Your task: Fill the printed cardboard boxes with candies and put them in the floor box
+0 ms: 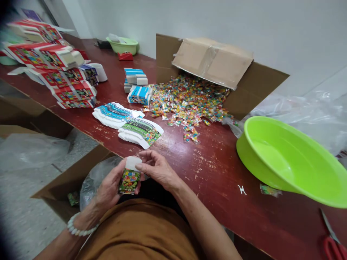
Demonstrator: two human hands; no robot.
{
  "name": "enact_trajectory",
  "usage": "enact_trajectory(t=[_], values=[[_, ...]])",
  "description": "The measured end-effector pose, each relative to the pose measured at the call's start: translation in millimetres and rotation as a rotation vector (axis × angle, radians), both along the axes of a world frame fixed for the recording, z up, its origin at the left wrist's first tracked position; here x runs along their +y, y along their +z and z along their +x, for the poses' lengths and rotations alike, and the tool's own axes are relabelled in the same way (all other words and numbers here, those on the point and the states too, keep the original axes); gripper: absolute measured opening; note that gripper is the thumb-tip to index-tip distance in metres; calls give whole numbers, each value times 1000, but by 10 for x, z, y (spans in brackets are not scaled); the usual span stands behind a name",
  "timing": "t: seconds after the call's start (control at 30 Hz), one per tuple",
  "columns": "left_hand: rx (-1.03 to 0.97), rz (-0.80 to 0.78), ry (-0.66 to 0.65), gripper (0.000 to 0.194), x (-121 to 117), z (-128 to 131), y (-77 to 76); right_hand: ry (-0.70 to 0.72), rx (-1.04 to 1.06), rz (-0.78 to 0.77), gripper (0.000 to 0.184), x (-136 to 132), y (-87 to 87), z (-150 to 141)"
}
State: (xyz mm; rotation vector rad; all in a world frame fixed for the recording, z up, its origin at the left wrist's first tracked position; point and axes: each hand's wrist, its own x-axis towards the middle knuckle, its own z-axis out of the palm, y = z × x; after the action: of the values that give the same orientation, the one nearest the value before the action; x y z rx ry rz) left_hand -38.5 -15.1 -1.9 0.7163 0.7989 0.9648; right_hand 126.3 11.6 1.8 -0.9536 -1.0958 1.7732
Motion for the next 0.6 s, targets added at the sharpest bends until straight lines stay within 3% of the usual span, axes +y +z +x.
enact_trajectory(t=[0.1, 0.17, 0.27, 0.37, 0.43, 0.6], values=[[33, 29, 14, 48, 4, 24, -9, 61, -1, 9, 51, -33, -62, -81], [38, 35, 15, 51, 15, 12, -3, 0, -8, 46, 41, -46, -86, -104], [-16, -59, -66, 60, 42, -22, 19, -124, -148, 298, 33, -57, -80, -64], [-60, -173, -128, 65, 56, -26, 22, -59, -313, 516, 27, -64, -45, 7], [-24, -174, -81, 60, 52, -4, 11, -23, -317, 441, 26, -63, -28, 20], [46, -70, 12, 58, 40, 39, 5, -9, -69, 31, 34, -3, -20, -61]])
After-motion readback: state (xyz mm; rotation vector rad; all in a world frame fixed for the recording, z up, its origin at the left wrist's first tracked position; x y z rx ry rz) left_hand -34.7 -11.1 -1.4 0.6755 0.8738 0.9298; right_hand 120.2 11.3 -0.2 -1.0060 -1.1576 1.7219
